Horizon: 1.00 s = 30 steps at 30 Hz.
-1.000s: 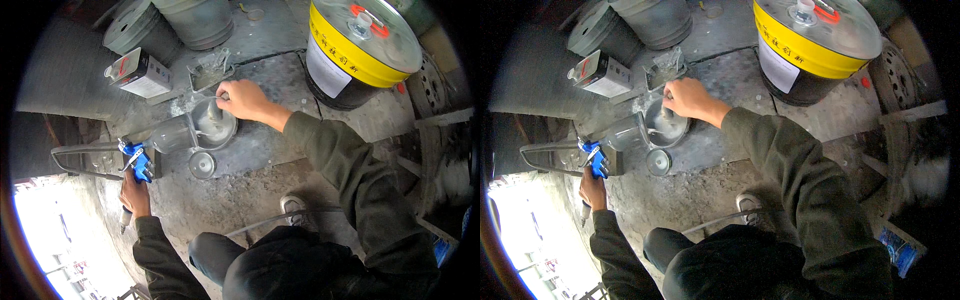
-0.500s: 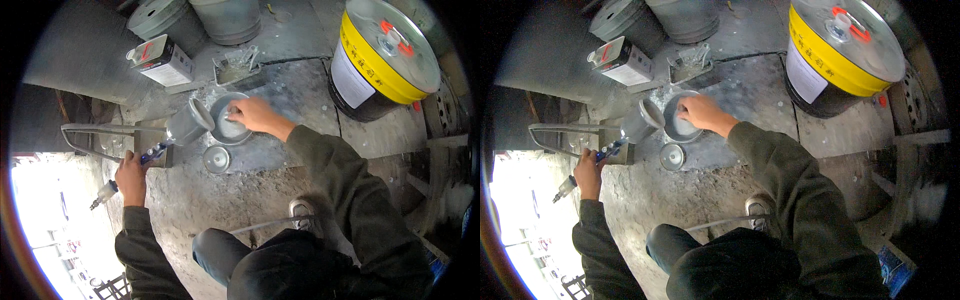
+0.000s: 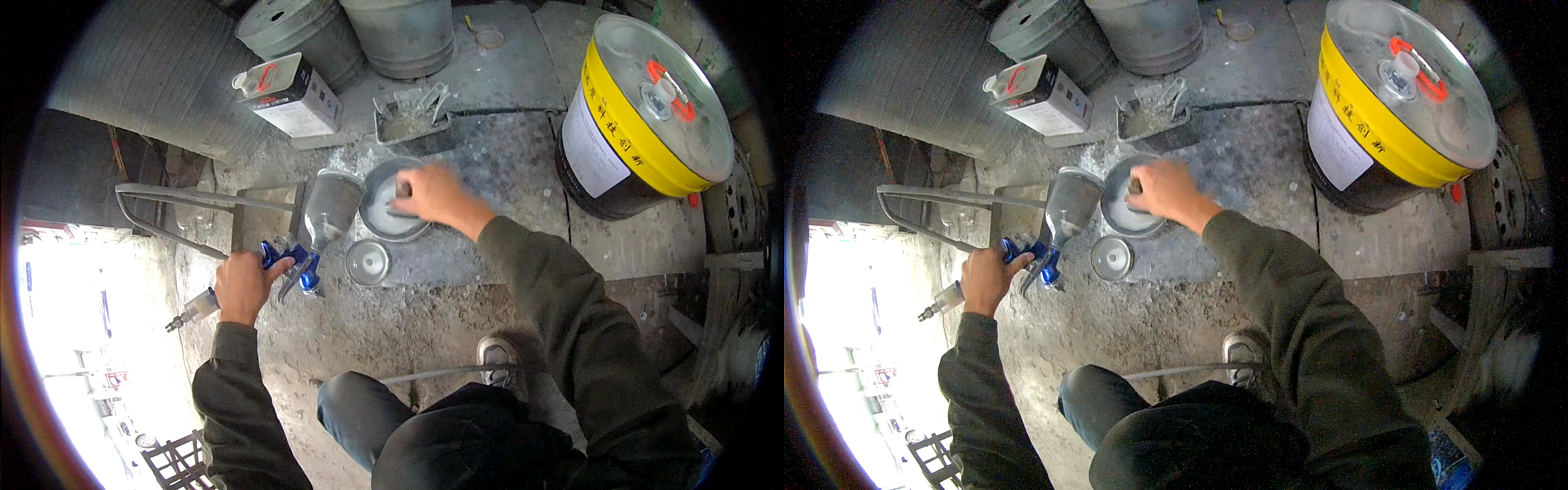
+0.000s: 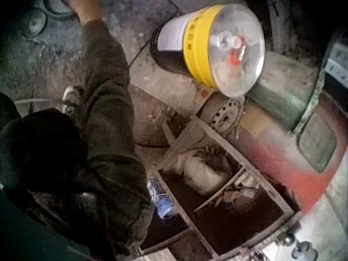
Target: The person pours a grey liquid from a large yellow container into a small metal cup. They then use a blue spray gun to transfer the liquid into a larger mixing bowl, where they stir it with a metal spoon. The person repeatedly pours more liquid from the yellow container into the cup and transfers it to the bowl, continuing to stir the mixture throughout the process.
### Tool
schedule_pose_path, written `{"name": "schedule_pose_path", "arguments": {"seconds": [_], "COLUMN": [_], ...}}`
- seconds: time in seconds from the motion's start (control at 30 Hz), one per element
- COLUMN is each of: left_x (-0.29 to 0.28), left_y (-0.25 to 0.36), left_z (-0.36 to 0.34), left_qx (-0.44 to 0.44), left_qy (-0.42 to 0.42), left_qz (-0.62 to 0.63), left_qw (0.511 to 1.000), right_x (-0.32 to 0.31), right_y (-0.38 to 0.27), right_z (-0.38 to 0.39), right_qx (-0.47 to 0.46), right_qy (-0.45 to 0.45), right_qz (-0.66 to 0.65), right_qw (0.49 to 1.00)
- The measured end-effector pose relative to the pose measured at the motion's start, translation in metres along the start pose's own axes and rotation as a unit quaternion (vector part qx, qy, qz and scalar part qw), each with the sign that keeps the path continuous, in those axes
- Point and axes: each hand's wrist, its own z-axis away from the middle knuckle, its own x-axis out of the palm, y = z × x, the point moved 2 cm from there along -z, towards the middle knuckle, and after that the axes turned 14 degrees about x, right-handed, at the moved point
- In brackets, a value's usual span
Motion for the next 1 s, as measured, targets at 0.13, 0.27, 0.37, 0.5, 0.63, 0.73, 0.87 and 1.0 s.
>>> {"name": "schedule_pose_path", "arguments": {"seconds": [0.13,0.27,0.37,0.5,0.63,0.73,0.87,1.0], "left_x": [0.003,0.001,0.002,0.002,0.009,0.026,0.050,0.072], "left_y": [0.010,0.012,0.007,0.010,0.008,-0.003,-0.014,-0.010], "left_z": [-0.003,-0.002,0.002,0.006,0.002,0.008,0.015,0.019], "left_qx": [0.020,0.025,0.027,0.012,-0.008,-0.018,-0.034,-0.088], "left_qy": [0.012,0.004,0.011,0.005,-0.007,-0.015,-0.054,-0.076], "left_qz": [-0.005,-0.003,-0.018,0.015,0.103,0.137,0.271,0.446], "left_qw": [1.000,1.000,0.999,1.000,0.995,0.990,0.961,0.888], "right_x": [0.018,0.017,-0.003,-0.037,-0.027,-0.029,-0.027,-0.014], "right_y": [0.014,0.023,0.011,-0.021,0.010,0.009,-0.004,0.030], "right_z": [0.009,0.011,0.006,0.008,0.001,-0.005,-0.004,-0.012], "right_qx": [0.024,0.036,0.033,0.085,0.107,0.136,0.130,0.162], "right_qy": [0.007,0.011,0.046,0.013,0.027,0.043,-0.001,0.073], "right_qz": [0.010,-0.028,-0.159,-0.452,-0.378,-0.393,-0.487,-0.329], "right_qw": [1.000,0.999,0.986,0.888,0.919,0.909,0.864,0.928]}}
